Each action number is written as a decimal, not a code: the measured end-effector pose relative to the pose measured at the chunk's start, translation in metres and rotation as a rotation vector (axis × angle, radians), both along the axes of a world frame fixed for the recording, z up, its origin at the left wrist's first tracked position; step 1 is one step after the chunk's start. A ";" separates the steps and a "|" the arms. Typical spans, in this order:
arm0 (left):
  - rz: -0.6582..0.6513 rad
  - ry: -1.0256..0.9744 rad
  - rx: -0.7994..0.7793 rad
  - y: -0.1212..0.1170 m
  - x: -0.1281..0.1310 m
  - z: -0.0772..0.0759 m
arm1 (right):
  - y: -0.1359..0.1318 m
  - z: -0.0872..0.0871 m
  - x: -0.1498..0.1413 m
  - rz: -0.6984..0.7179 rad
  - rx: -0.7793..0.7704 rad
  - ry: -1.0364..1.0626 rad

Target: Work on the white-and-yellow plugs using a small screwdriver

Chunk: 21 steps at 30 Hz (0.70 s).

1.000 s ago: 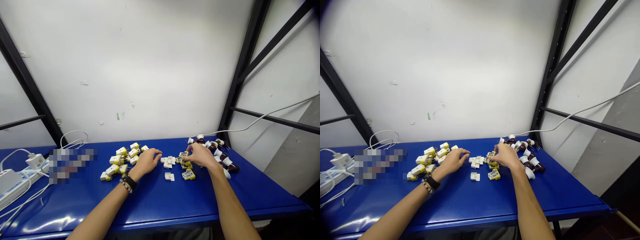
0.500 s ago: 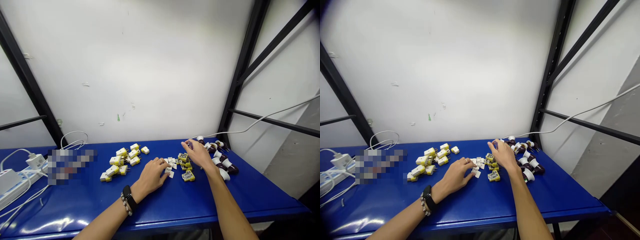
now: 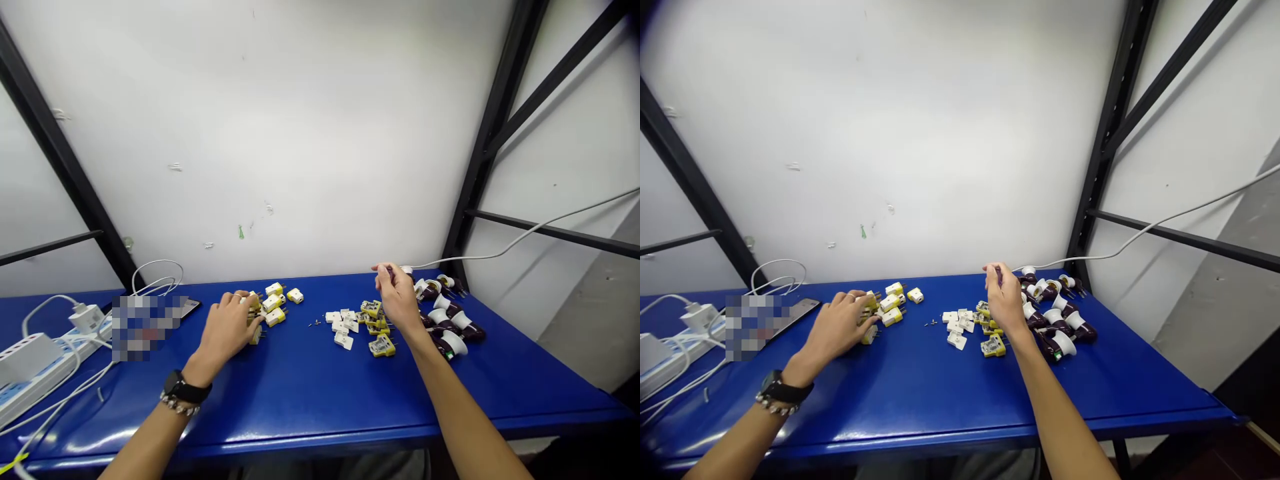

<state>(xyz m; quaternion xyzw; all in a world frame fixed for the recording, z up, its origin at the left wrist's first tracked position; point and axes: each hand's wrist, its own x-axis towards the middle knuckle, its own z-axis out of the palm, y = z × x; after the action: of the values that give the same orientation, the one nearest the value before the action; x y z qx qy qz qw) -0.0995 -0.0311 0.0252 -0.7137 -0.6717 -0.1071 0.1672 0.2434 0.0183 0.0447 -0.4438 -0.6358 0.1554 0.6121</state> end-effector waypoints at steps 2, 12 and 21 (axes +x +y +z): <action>0.026 -0.060 -0.051 0.001 -0.015 0.000 | -0.002 0.002 -0.002 -0.008 -0.014 0.022; 0.005 -0.534 -0.144 -0.007 -0.063 -0.005 | -0.011 0.006 -0.010 0.181 -0.127 0.201; -0.354 -0.811 -0.181 -0.039 0.056 -0.028 | -0.033 -0.007 -0.048 0.431 -0.085 0.154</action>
<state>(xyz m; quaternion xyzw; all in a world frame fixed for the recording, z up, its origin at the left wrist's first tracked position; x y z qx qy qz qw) -0.0435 -0.0703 -0.0025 -0.7295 -0.5574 -0.3460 -0.1934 0.1953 -0.0146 0.0376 -0.3100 -0.6602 0.3423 0.5923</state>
